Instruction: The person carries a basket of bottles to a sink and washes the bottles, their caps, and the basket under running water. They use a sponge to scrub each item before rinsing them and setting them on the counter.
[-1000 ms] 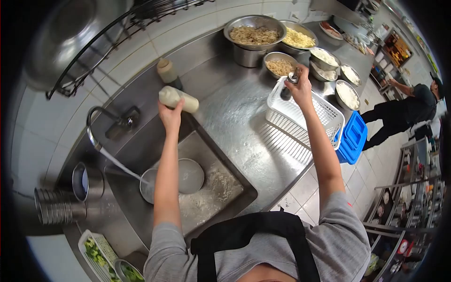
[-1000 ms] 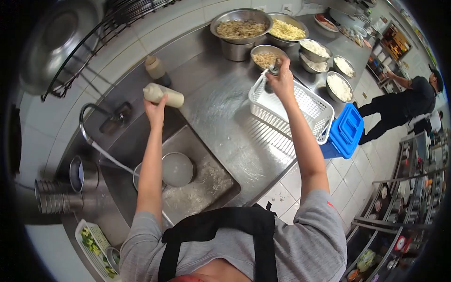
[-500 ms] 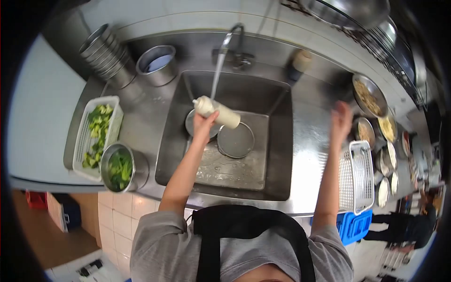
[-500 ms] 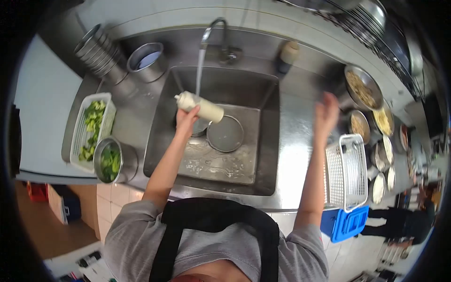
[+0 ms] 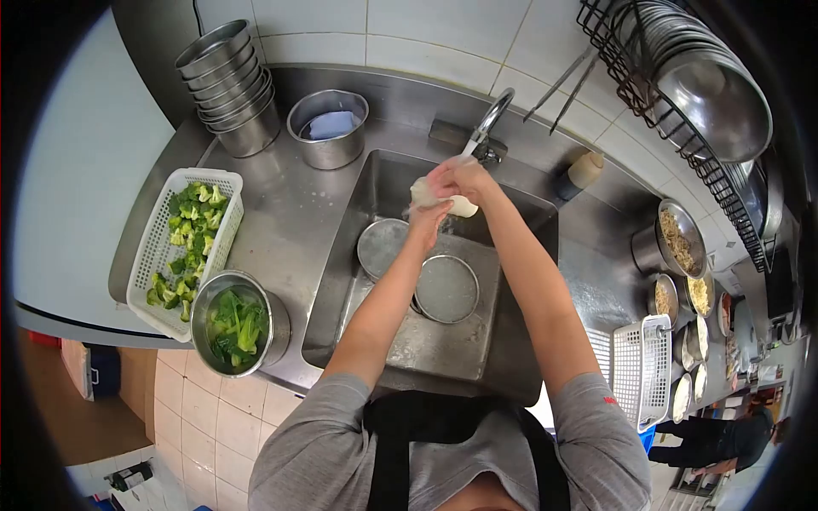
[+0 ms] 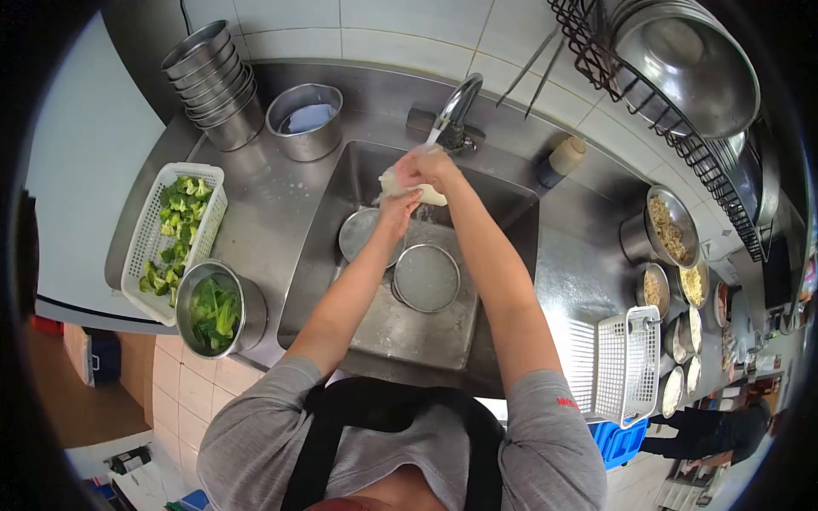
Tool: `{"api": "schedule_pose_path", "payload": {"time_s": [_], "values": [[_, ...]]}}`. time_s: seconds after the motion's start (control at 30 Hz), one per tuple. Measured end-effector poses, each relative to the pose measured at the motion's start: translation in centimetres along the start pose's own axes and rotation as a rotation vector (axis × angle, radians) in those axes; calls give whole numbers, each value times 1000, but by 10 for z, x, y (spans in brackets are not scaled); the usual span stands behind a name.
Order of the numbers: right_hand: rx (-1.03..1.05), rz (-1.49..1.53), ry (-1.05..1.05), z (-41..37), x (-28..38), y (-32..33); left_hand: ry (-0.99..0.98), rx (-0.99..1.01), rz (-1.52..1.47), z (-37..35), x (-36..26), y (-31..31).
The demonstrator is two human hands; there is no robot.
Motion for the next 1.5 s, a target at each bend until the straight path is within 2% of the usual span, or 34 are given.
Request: {"api": "schedule_pose_path", "payload": {"time_s": [0.07, 0.1, 0.13, 0.17, 0.2, 0.23, 0.27, 0.3, 0.33, 0.37, 0.43, 0.47, 0.5, 0.57, 0.6, 0.63, 0.73, 0.8, 0.83, 0.9, 0.93, 0.97, 1.0, 1.03, 1.07, 1.13, 1.17, 1.23, 1.27, 1.3, 1.37, 1.4, 1.47, 1.5], "values": [[37, 11, 23, -14, 8, 0, -25, 40, 8, 2, -1, -6], [29, 17, 15, -17, 4, -1, -108, 87, 123, 5, -6, -10], [-29, -193, 101, -22, 6, 0, -193, 139, 239, 7, -11, -14], [-87, -404, 185, -28, 7, -1, -183, 145, 236, 6, -11, -16], [-183, -739, 324, -39, 9, -8, -180, 126, 304, 3, -15, -19], [-192, -739, 320, -46, 3, -17, -184, 107, 372, 4, -17, -20], [-351, -839, 460, -57, 3, -28, -179, 115, 372, 6, -18, -22], [-512, -932, 598, -68, 3, -34, -362, 148, 704, 5, -28, -29], [-548, -949, 682, -72, -1, -35, -549, 178, 1035, 0, -34, -38], [-553, -943, 679, -75, -4, -36, -543, 183, 1040, -3, -34, -40], [-701, -291, 576, -82, -13, -21, -517, 218, 1157, -13, -51, -65], [-704, 48, 638, -70, -33, -6, -648, 317, 1392, -13, -62, -72], [-711, 358, 631, -73, -32, -7, -645, 324, 1394, -9, -69, -64], [-729, 376, 632, -58, -45, 0, -619, 527, 1751, 2, -70, -56], [-810, 271, 546, -53, -45, 1, -442, 519, 1867, 3, -72, -57], [-888, 166, 459, -47, -43, 3, -445, 528, 1870, 2, -76, -59], [-899, 253, 429, -35, -39, 4, -382, 503, 1921, -6, -91, -66], [-878, 327, 405, -32, -35, -2, -178, 446, 1846, -11, -95, -65], [-769, 392, 482, -34, -31, -8, -179, 464, 1856, -13, -96, -63], [-599, 428, 579, -49, -19, -19, -79, 600, 1580, -16, -90, -53], [-546, 305, 578, -61, -13, -23, 58, 627, 1231, -20, -82, -45], [-194, 498, 636, -72, -6, -28, 221, 661, 884, -32, -73, -35], [101, 400, 724, -82, -4, -27, 520, 782, 555, -53, -72, -48], [244, 259, 780, -105, 11, -31, 678, 981, 356, -65, -67, -51], [266, 216, 727, -118, 5, -26, 772, 976, 241, -77, -66, -55], [253, 132, 548, -134, -27, 0, 820, 900, 494, -83, -71, -61], [226, 76, 431, -138, -46, 20, 786, 861, 666, -77, -69, -66], [294, 231, 78, -157, -41, 23, 507, 991, 1124, -67, -66, -88], [182, 113, -138, -162, -42, 21, 412, 1049, 1471, -71, -68, -103], [149, -199, -346, -163, -39, 20, 410, 1067, 1471, -74, -65, -113], [115, -545, -285, -170, -31, 11, 388, 1038, 1618, -77, -62, -119], [116, -541, -283, -171, -36, 11, 393, 1038, 1621, -79, -62, -116], [-222, -822, 1005, -192, -8, 9, 308, 1030, 1484, -82, -67, -111], [-215, -820, 1005, -195, -8, 8, 310, 1023, 1482, -86, -68, -114]]}}
Point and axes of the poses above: each hand's wrist, its own z-axis towards the middle knuckle, its own y-axis out of the back of the hand, x = y × z, the point moved 4 cm from there along z, towards the middle knuckle, and after that the axes turned 13 degrees about x, right-handed, at the moved point
